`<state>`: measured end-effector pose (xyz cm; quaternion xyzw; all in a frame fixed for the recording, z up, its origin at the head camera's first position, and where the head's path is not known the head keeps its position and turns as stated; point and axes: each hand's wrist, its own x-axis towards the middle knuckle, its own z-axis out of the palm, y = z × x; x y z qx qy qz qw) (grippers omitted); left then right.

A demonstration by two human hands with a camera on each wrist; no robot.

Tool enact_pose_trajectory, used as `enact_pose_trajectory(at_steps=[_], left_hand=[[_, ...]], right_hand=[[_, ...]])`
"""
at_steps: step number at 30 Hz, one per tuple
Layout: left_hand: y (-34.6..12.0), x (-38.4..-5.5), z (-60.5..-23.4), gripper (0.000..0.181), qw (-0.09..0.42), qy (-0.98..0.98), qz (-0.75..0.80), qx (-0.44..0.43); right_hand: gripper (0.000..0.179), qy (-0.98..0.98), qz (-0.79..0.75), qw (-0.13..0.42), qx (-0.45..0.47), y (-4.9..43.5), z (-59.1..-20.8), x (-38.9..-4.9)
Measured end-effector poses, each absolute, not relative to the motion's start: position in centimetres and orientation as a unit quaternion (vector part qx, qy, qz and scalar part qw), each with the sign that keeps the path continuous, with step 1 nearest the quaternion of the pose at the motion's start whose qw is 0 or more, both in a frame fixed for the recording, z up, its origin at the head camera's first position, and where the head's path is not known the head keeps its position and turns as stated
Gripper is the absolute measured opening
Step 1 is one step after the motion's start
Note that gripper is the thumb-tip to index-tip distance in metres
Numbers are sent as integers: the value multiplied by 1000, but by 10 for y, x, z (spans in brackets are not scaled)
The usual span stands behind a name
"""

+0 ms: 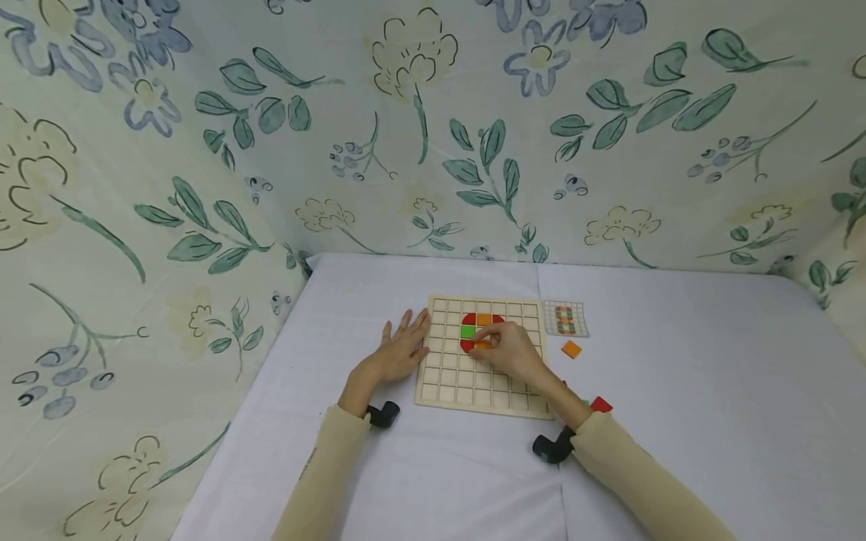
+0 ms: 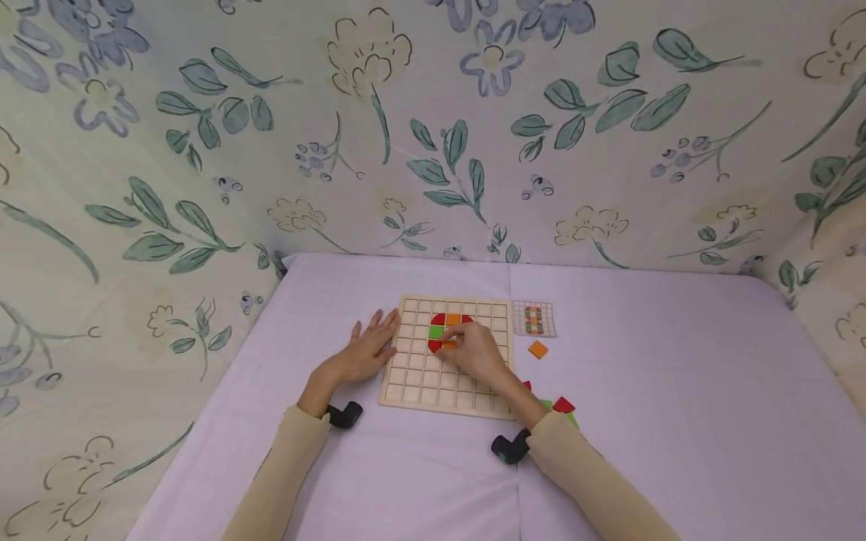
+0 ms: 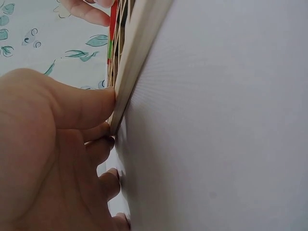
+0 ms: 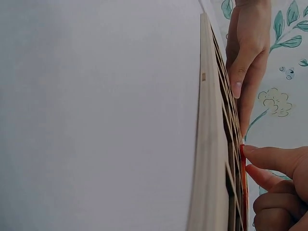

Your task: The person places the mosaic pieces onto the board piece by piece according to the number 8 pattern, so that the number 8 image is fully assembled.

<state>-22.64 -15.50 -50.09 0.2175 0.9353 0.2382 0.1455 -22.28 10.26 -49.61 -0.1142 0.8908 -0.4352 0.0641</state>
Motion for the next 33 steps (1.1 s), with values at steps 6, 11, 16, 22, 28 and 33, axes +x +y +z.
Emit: enact_pose_trajectory(at_steps=[6, 11, 16, 22, 28, 33], left_hand=[[-154, -225, -500, 67, 147, 935, 240, 214], [-154, -225, -500, 66, 145, 935, 246, 211], [-154, -225, -499, 67, 147, 936, 240, 212], [-154, -225, -499, 67, 149, 936, 238, 211], [-154, -225, -501, 67, 158, 937, 237, 203], [-154, -225, -500, 67, 161, 936, 237, 203]], right_hand=[[21, 892, -436, 60, -109, 101, -497, -224], [20, 891, -436, 58, -110, 100, -497, -224], [20, 889, -440, 57, -117, 101, -497, -224], [24, 886, -449, 63, -100, 114, -489, -221], [29, 893, -442, 43, -76, 147, -478, -217], [29, 904, -423, 23, -58, 176, -469, -213]])
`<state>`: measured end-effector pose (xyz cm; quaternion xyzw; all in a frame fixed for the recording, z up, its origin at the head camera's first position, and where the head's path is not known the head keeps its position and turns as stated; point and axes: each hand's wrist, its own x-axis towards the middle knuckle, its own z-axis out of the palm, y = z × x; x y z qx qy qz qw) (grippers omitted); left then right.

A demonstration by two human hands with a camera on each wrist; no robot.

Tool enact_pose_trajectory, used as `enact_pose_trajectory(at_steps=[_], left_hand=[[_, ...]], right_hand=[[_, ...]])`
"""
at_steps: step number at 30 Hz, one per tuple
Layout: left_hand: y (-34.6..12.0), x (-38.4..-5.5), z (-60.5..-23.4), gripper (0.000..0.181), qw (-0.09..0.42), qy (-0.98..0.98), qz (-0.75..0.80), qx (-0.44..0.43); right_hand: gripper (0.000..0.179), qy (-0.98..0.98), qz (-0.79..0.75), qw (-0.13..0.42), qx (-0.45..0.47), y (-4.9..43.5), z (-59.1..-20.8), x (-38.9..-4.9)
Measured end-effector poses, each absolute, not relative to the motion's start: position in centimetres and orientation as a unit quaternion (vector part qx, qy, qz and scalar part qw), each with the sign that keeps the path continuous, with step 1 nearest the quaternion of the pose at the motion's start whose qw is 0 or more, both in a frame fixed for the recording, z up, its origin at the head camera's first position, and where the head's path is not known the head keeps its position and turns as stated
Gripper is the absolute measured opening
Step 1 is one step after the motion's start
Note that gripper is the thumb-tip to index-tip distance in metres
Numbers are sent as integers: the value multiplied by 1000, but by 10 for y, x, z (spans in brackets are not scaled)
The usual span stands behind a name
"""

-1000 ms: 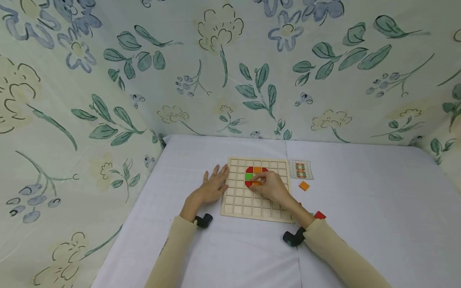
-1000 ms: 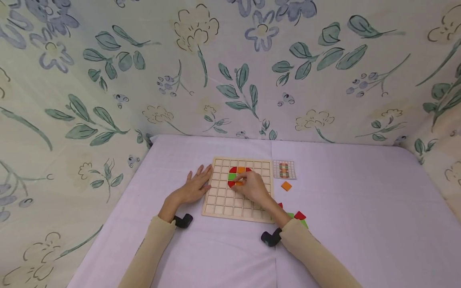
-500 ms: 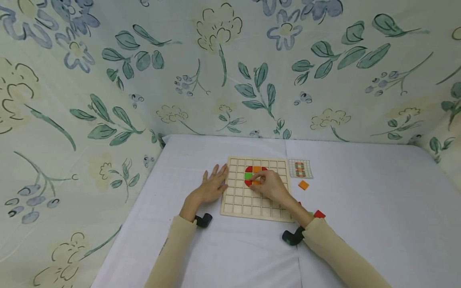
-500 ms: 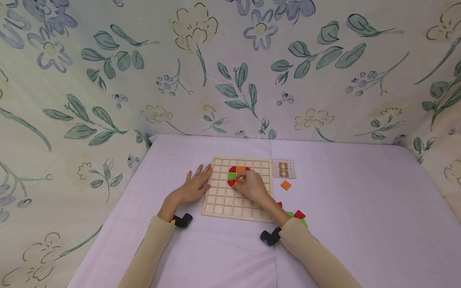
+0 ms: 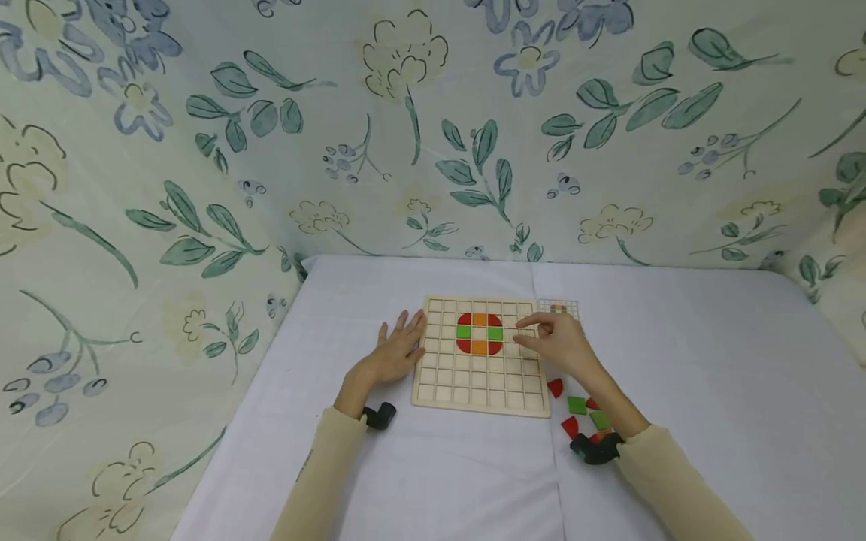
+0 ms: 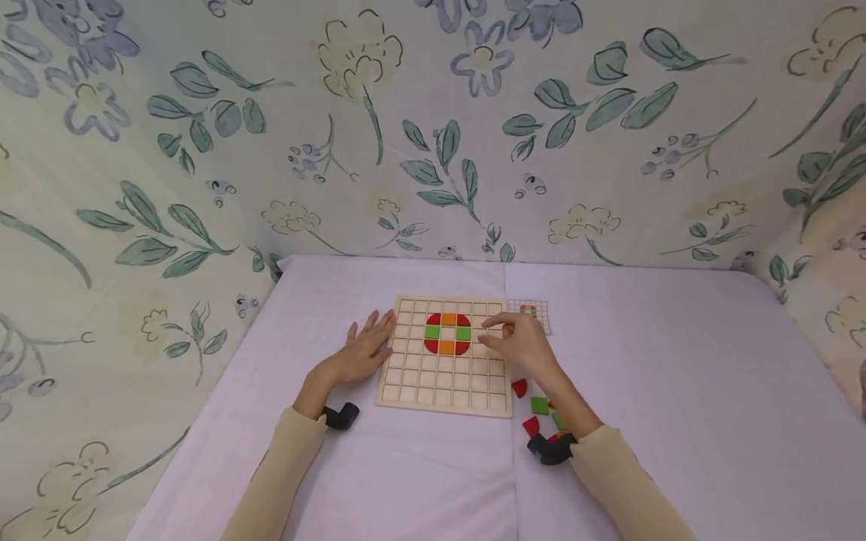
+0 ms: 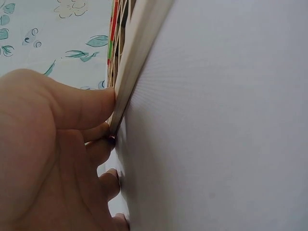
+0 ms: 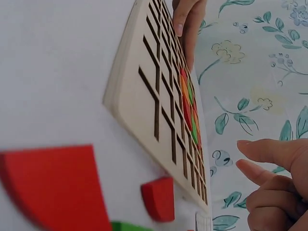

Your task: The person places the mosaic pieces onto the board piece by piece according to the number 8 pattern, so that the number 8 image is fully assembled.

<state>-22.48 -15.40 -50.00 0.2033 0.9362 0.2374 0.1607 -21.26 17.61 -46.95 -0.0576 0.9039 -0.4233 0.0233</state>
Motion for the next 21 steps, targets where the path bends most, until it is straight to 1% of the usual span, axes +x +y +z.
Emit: enact_pose_trajectory(at_steps=[6, 12, 21], left_hand=[[-154, -225, -499, 67, 156, 936, 241, 205], [-154, -224, -499, 67, 153, 936, 242, 204], [-152, -223, -499, 67, 153, 937, 241, 203]], right_hand=[[32, 915, -403, 21, -20, 204, -466, -203], [33, 923, -385, 25, -8, 227, -468, -190], [38, 926, -371, 63, 16, 245, -474, -173]])
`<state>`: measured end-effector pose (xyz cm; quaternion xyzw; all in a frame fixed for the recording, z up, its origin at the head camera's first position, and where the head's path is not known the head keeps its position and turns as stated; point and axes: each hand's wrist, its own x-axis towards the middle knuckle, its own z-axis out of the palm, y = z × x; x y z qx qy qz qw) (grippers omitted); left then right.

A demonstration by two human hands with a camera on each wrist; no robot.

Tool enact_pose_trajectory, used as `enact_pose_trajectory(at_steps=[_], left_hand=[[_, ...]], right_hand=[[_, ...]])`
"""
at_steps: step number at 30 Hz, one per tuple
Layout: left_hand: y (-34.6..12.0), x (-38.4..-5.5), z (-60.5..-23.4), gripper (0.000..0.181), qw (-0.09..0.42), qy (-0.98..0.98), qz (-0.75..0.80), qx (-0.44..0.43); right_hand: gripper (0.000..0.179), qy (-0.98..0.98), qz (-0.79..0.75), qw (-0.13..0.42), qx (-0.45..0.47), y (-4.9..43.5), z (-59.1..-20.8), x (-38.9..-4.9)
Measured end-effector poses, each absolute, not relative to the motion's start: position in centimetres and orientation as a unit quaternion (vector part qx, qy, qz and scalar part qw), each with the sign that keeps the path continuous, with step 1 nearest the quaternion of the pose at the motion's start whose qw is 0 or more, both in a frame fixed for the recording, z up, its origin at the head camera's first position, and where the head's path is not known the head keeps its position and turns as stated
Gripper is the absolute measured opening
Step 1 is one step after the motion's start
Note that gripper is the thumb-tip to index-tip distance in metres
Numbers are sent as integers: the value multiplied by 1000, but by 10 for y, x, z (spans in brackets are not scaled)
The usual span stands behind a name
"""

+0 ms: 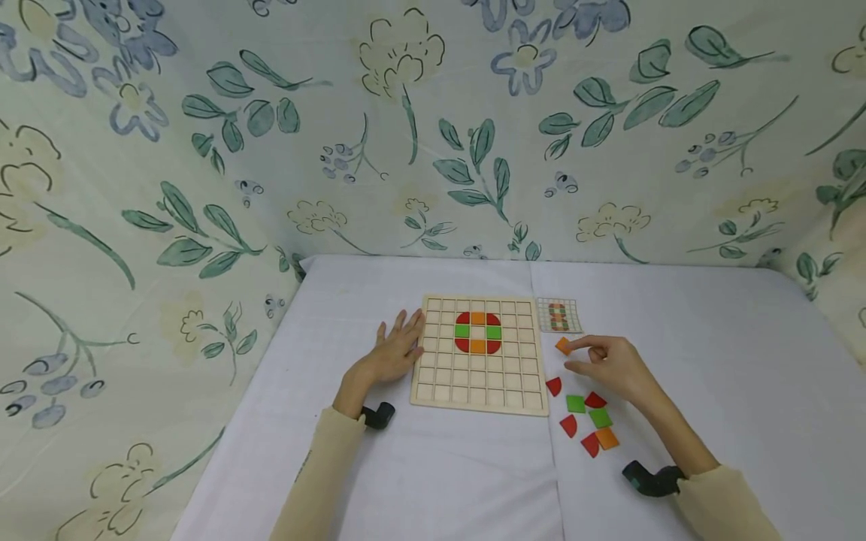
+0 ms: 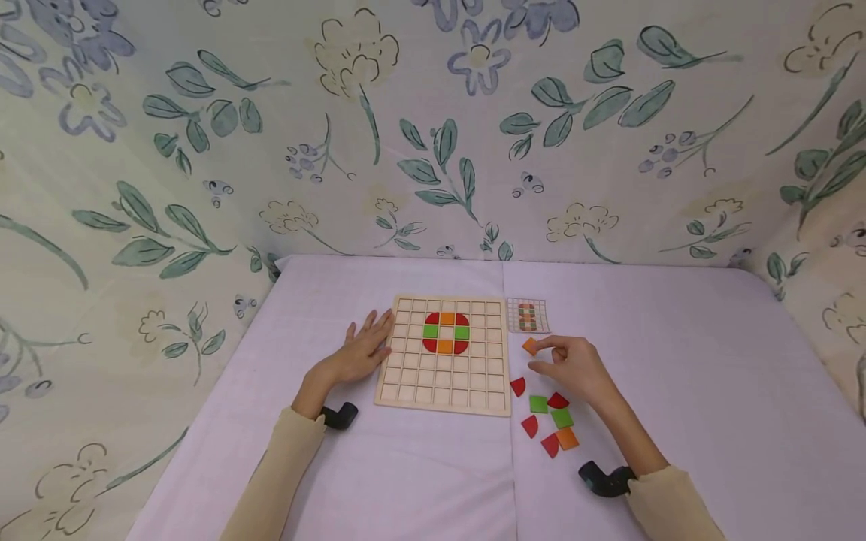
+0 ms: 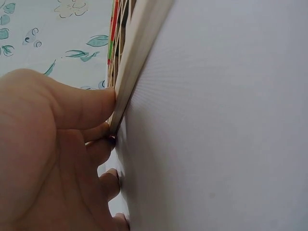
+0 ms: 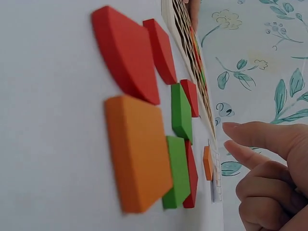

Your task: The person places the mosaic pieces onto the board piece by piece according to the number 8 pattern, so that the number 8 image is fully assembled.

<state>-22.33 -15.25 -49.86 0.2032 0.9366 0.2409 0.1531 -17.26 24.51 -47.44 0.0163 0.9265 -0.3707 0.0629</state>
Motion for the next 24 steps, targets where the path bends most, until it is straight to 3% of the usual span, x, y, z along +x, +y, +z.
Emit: enact_pose_trajectory(at_steps=[11, 17, 24], left_hand=[[-153, -223, -499, 67, 151, 937, 239, 206], [-153, -223, -499, 67, 151, 936, 242, 204], [-153, -223, -500, 67, 150, 935, 246, 204]], right_hand=[[42, 915, -387, 117, -4, 247, -487, -158], [45, 914, -387, 121, -16, 242, -489, -153], [36, 918, -373, 131, -20, 237, -487, -155]])
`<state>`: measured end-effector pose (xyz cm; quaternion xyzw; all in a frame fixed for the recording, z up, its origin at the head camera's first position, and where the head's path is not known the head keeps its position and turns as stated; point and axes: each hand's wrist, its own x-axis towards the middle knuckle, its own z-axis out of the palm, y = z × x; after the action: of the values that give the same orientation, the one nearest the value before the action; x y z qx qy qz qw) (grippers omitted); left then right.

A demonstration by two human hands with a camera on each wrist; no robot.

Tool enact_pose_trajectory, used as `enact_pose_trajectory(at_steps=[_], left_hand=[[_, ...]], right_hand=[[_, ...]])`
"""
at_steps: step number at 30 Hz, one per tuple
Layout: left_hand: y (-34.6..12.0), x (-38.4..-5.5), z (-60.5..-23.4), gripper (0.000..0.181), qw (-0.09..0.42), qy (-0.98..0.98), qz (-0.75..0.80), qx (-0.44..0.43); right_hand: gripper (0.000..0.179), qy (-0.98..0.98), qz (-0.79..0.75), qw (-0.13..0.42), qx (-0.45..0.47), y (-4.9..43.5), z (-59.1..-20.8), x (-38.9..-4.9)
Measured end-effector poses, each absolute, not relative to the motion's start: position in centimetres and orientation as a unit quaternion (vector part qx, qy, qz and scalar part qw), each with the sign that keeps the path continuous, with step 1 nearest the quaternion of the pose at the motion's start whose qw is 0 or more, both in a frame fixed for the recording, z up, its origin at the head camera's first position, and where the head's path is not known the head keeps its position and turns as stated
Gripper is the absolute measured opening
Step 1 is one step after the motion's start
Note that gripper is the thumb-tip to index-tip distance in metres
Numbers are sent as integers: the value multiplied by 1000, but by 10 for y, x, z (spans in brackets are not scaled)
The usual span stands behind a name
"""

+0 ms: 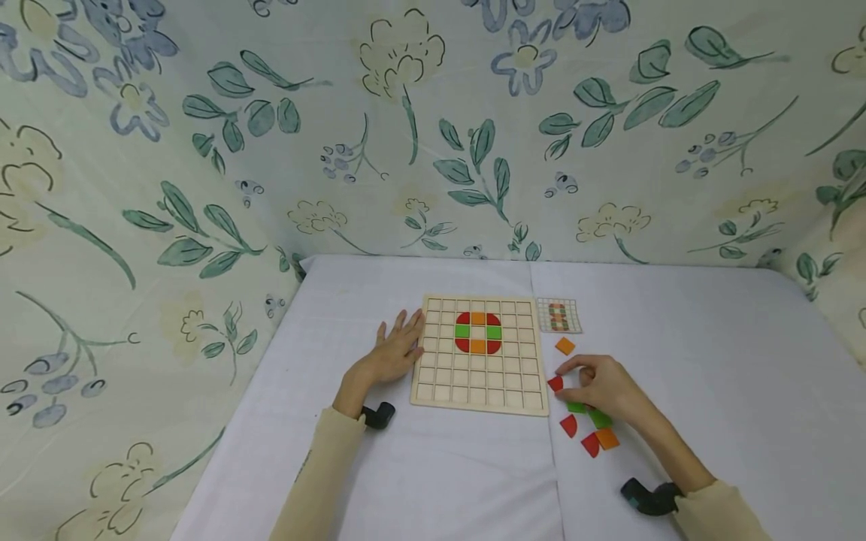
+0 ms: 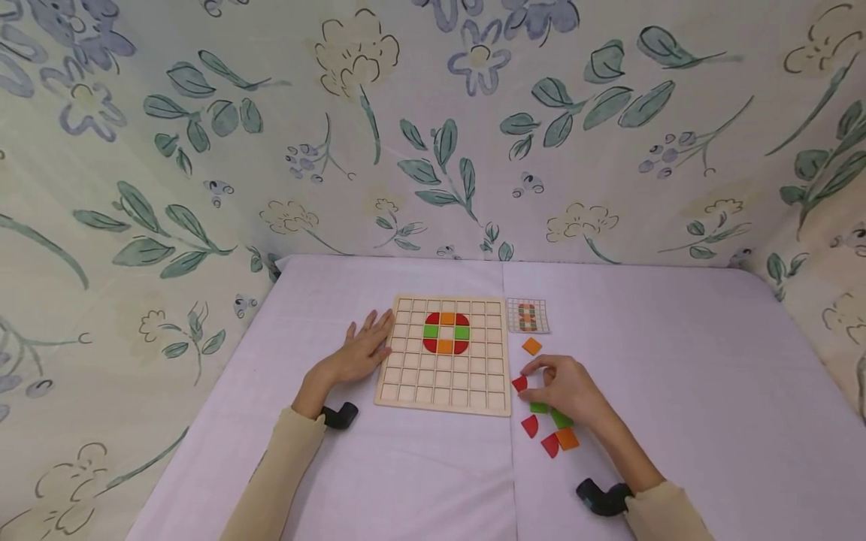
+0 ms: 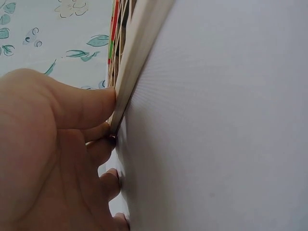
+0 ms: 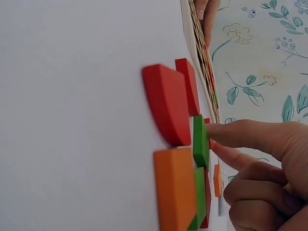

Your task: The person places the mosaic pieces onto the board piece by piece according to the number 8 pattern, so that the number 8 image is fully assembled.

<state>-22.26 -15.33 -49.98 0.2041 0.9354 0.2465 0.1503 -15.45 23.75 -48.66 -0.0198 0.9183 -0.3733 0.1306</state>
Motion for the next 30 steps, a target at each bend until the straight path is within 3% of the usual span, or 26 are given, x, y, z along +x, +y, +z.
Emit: enact_pose_trajectory(at_steps=[30], left_hand=[[-155, -223, -498, 67, 151, 935, 244, 208]], right_hand=[[35, 919, -381, 100, 5, 232, -485, -157]])
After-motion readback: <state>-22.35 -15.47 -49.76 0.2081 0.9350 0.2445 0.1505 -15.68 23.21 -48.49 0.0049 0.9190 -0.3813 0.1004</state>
